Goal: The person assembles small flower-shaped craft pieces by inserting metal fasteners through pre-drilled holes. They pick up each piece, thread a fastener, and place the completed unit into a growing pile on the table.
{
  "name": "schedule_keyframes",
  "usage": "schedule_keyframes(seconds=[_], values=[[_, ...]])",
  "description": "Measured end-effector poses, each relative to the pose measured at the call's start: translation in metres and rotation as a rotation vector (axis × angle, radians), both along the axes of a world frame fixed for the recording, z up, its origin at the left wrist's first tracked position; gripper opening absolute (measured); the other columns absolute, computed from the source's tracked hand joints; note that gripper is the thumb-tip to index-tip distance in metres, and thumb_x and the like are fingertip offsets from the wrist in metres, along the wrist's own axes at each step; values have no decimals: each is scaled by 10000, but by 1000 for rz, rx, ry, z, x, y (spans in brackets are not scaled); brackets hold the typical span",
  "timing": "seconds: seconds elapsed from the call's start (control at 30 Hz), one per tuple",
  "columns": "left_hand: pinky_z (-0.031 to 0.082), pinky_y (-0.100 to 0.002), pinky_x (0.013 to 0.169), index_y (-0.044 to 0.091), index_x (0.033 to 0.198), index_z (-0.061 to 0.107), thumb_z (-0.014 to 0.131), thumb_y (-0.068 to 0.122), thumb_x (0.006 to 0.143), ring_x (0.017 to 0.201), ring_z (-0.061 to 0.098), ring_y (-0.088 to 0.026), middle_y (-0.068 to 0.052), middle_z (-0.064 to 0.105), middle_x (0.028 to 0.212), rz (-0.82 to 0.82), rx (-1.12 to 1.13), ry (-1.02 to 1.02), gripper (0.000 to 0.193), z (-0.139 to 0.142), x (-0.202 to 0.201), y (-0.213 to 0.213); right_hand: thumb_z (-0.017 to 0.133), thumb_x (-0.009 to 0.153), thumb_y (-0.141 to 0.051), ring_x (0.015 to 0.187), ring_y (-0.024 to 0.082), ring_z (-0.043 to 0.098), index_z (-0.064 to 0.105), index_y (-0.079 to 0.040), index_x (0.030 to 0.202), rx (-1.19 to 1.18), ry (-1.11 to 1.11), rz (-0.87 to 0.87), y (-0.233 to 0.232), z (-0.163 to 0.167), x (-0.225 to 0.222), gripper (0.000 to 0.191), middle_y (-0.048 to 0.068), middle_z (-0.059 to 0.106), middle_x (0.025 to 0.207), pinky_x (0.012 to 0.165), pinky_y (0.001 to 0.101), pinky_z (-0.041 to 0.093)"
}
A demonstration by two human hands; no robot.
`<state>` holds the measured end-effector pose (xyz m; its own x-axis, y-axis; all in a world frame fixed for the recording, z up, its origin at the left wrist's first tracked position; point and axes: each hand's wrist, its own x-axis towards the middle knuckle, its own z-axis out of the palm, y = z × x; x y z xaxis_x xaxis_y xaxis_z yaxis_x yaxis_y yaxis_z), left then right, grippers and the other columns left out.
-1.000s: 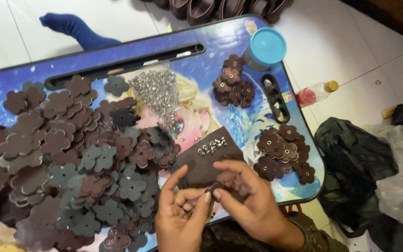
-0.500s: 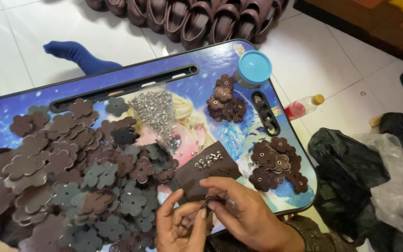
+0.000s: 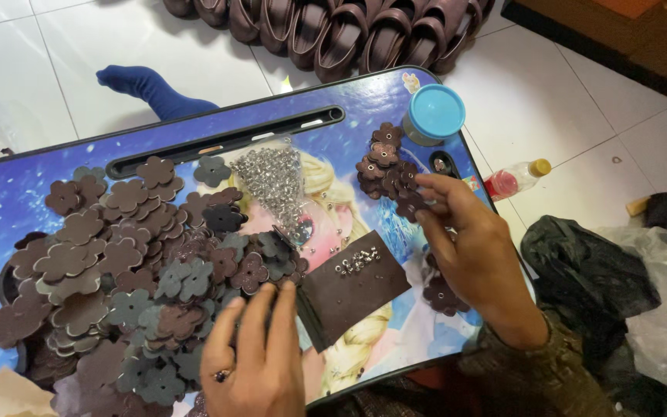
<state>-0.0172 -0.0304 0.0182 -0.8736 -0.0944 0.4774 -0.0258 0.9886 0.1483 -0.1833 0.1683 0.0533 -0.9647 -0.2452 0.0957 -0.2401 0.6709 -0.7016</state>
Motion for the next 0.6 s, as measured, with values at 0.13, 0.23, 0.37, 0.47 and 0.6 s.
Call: schedule_keyframes(seconds=[0.13,0.23,0.37,0.47,0.6], values=[[458,-392,1096,196,1112,814,792,164,852,1196,570,-240,-14,692,1177,304,-43,40,263,-3,-11,11,740,883,-19,1167,341,633,667,-49,1192,166,414,213,-4,-2,9,319,154,674,1246,960,406,514],[467,-402,1092,203,1089,819,800,187,867,1189,575,-248,-6,691,1179,314,-75,29,223,-6,-15,11,778,817,-62,1055,325,628,697,-64,1014,179,398,283,-5,-6,20,213,111,673,1106,882,400,513],[473,-413,1060,206,1065,814,804,194,874,1159,587,-245,-2,691,1170,287,-57,65,191,-8,-15,8,811,772,-104,972,297,630,703,-58,925,210,392,323,-9,-12,30,193,80,672,1008,831,400,512],[483,-381,992,180,1072,812,821,145,879,1077,601,-228,12,684,1141,181,55,146,196,-9,-9,5,821,771,-107,942,288,627,706,-58,911,214,376,316,-12,-16,31,187,72,670,980,814,399,506],[498,-345,883,177,1082,823,794,104,729,953,617,-196,24,693,1073,-83,293,121,361,-11,7,11,800,779,-77,956,291,628,702,-56,928,205,389,328,-14,-19,33,179,77,668,1001,823,387,512]])
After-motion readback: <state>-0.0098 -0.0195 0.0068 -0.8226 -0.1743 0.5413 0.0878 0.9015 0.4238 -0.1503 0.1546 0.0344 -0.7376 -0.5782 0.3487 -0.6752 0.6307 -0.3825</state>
